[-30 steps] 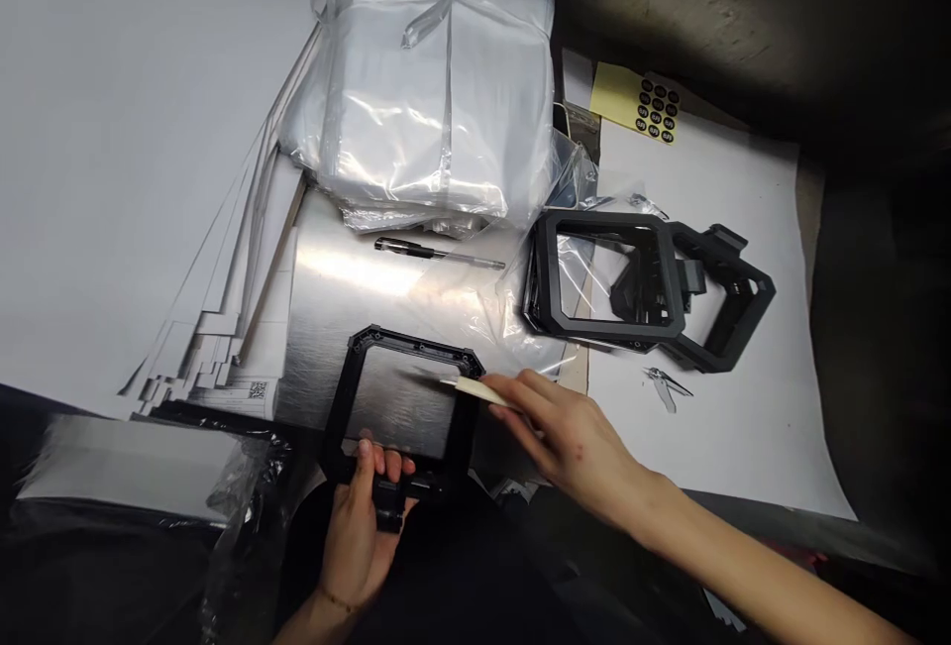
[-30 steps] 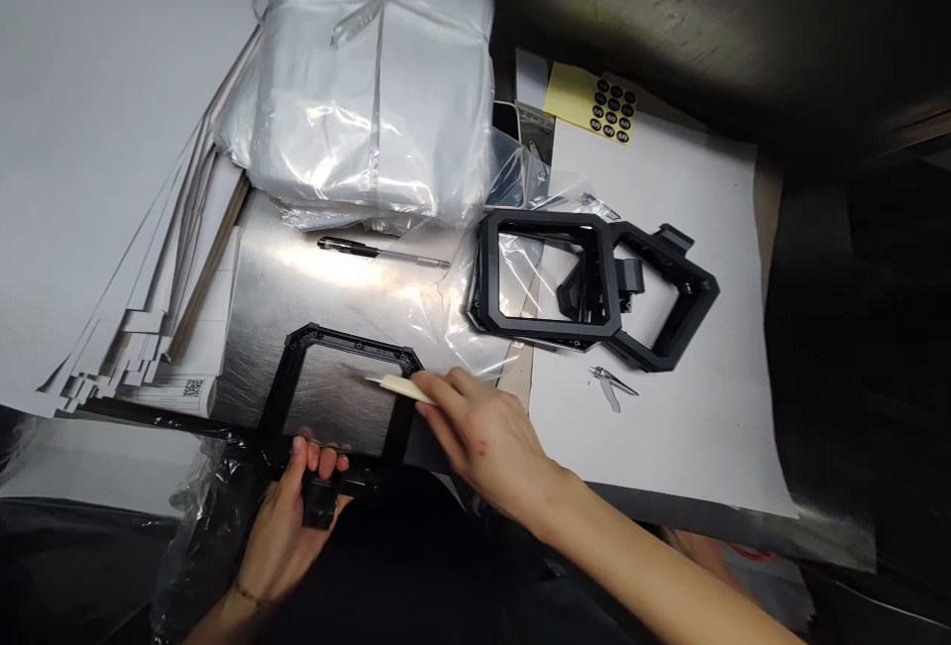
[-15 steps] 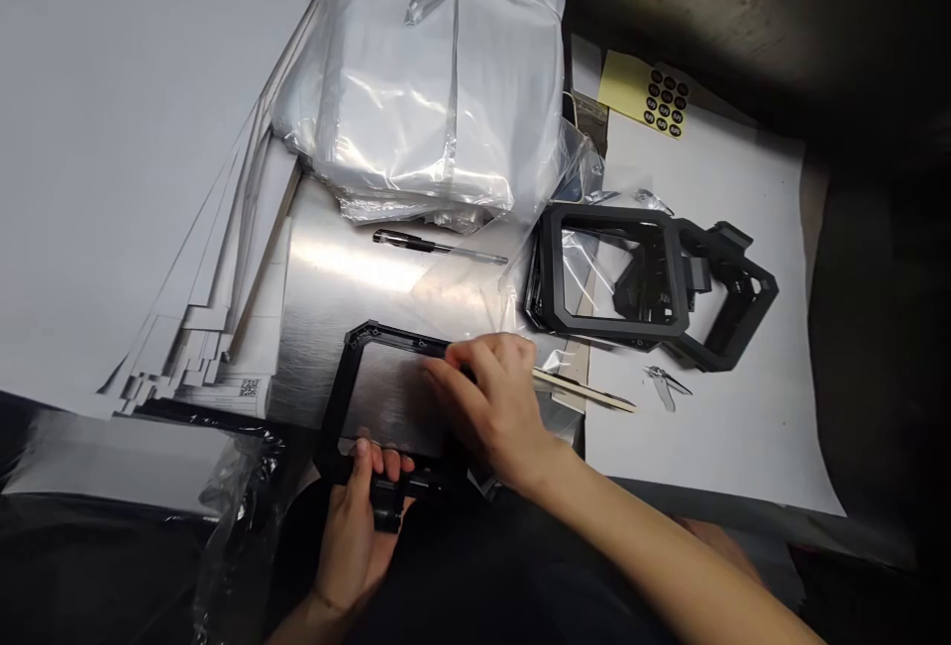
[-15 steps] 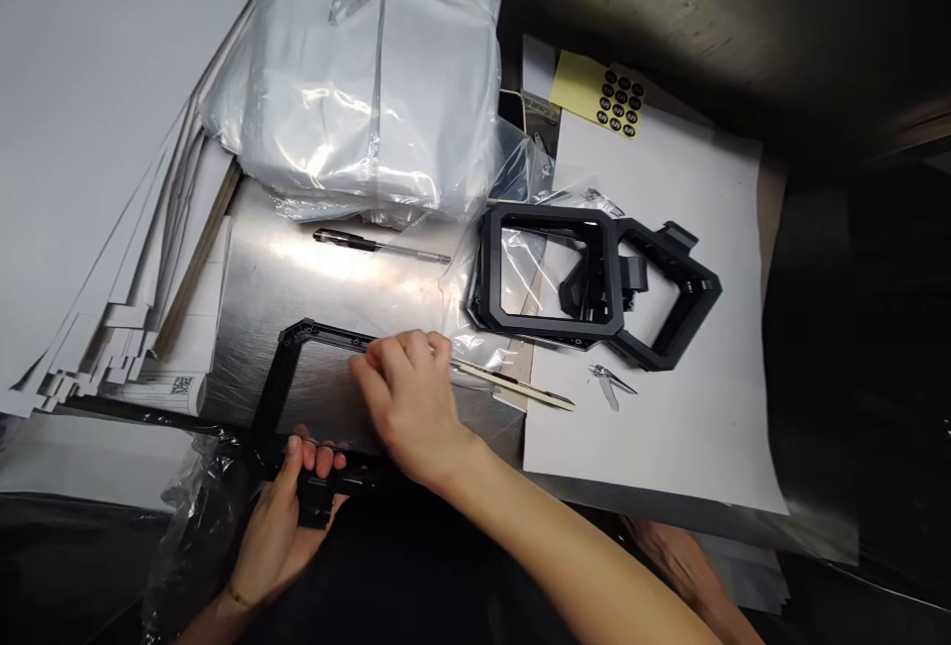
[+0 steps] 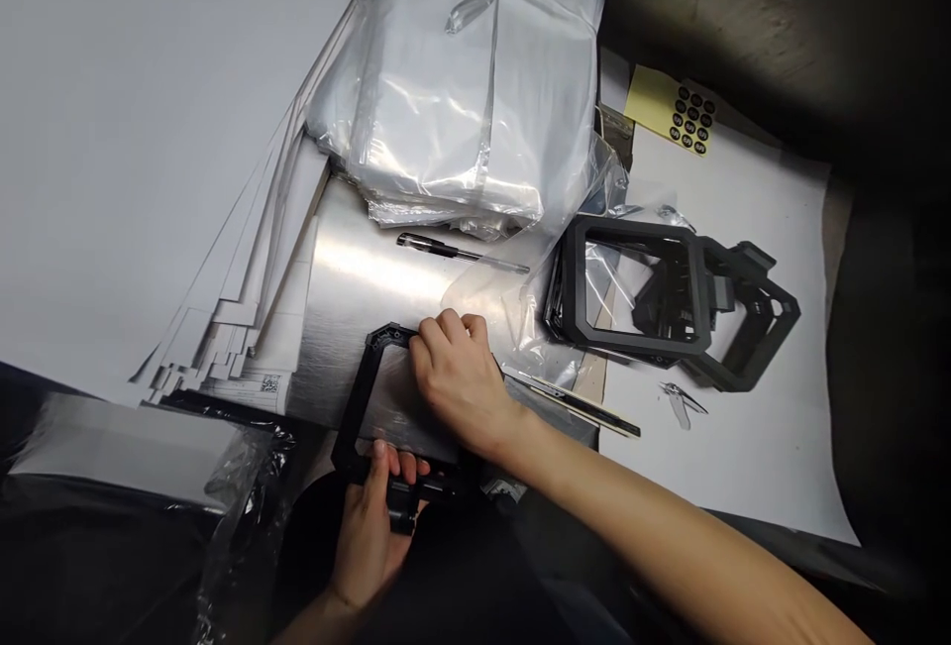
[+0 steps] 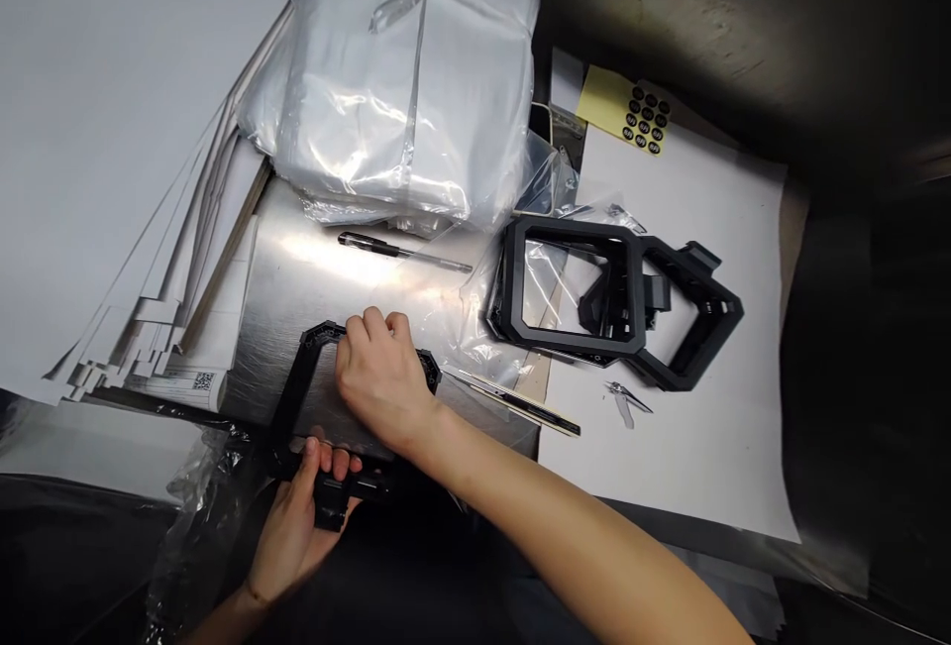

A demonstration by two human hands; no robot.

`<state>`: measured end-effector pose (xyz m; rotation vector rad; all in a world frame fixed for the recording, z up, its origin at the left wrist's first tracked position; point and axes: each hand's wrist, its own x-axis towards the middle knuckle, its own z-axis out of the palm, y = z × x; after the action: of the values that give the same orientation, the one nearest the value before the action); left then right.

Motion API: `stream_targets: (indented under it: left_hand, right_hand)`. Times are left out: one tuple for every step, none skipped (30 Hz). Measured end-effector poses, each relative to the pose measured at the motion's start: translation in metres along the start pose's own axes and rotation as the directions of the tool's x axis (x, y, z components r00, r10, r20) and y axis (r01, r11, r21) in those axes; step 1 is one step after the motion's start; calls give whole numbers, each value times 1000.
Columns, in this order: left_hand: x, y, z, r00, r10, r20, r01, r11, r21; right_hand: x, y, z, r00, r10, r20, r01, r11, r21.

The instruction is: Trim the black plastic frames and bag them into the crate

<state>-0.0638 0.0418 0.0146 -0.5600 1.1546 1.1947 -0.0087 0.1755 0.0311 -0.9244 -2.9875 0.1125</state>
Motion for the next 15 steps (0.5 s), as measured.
stream_targets:
  left_hand:
    - [0,0,0,1000,-1,-5,1,1000,3]
    - [1,0,-1,1000,-2,-12,2,1000,7]
    - [1,0,-1,1000,-4,-21,4,1000,13]
    - [0,0,0,1000,-4,-28,4,1000,17]
    - [-1,1,0,999,-4,-33,5,1000,20]
    - [-1,1,0,999,-3,-36,4,1000,21]
    - [-2,2,1,999,-1,-37,2,1000,21]
    - [-3,2,2,999,2,-38,-1,1000,20]
    - [-4,2,2,999,6,-38,-5,1000,16]
    - [-4,2,3,999,10,-36,-10,1000,10]
    - [-4,2,4,999,15,-35,-15,1000,4]
    - [-4,2,4,999,21,-34,-21,1000,-3]
    - [-4,2,5,999,28,-39,-29,1000,-8]
    - [-4,2,5,997,43,-62,-44,999,-11]
    - [-4,2,5,993,62,-99,-63,998,-11]
  right_hand:
    - [1,0,0,1000,-10,-1,10,1000,10]
    - [1,0,1,1000,-15,-3,15,1000,24]
    - [1,0,2,1000,-17,-6,18,999,40]
    - [2,0,4,1000,-14,-7,15,998,57]
    - [2,-1,6,1000,-5,-11,5,997,75]
    - [2,-1,8,1000,12,-15,-11,996,92]
    - [3,-1,8,999,31,-19,-29,995,97]
    - [4,-1,6,998,57,-27,-53,990,133]
    - [4,-1,3,995,96,-38,-85,971,222]
    - [4,0,-4,988,150,-46,-123,923,365]
    - [2,2,-12,975,220,-39,-165,824,542]
    - [-1,5,-23,956,292,-6,-200,671,714]
    - [-6,9,-35,941,335,53,-222,488,844]
    - [-13,13,-46,939,317,131,-239,331,913]
    - [-22,18,-57,953,221,207,-261,253,932]
